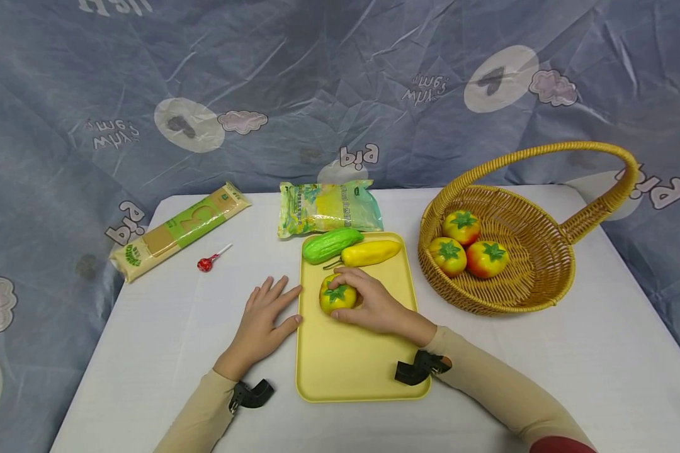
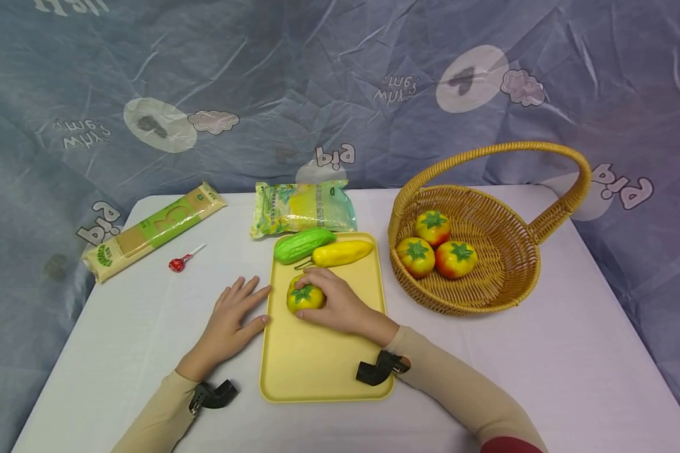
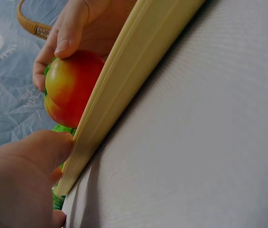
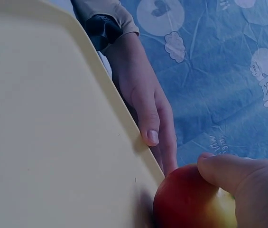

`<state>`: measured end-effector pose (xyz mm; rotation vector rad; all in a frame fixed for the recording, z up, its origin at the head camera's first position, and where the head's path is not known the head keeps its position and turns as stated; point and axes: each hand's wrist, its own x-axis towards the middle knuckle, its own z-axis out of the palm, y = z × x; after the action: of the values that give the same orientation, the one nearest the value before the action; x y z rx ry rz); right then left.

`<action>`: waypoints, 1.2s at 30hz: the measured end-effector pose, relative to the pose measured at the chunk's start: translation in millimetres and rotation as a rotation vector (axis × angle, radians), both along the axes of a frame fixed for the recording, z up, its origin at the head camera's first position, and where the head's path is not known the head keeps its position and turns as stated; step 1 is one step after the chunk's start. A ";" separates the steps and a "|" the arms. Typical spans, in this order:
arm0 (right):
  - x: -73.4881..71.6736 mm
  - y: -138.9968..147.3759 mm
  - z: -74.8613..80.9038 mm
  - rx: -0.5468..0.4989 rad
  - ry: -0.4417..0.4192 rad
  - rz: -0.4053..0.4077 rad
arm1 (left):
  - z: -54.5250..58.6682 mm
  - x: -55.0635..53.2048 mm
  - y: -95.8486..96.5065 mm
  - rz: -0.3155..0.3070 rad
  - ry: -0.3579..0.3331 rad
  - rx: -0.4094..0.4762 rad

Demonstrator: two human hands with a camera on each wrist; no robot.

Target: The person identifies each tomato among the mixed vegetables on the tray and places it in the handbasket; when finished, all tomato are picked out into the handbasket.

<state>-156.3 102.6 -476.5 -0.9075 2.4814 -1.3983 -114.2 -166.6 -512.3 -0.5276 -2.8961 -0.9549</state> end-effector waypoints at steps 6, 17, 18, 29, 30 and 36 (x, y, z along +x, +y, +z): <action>-0.3 0.5 0.1 -0.012 -0.031 0.001 | 0.8 -0.1 0.7 0.000 -0.003 -0.001; -5.0 9.7 4.2 0.019 -0.078 0.092 | 1.9 0.6 1.6 0.001 -0.001 0.004; -5.1 10.3 4.6 0.019 -0.081 0.097 | 1.8 0.6 1.6 0.002 -0.003 0.004; -6.2 13.5 5.6 0.039 -0.096 0.127 | 0.7 0.5 1.8 0.002 -0.006 0.003; -6.0 13.7 6.4 0.042 -0.092 0.130 | 0.7 0.5 1.8 0.002 -0.007 0.002; -6.6 15.2 7.4 0.047 -0.089 0.146 | -0.2 0.4 1.5 0.002 -0.003 0.001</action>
<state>-162.9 117.8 -469.1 -0.9735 2.3224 -1.2987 -113.9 -165.2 -512.5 -0.5237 -2.8975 -0.9582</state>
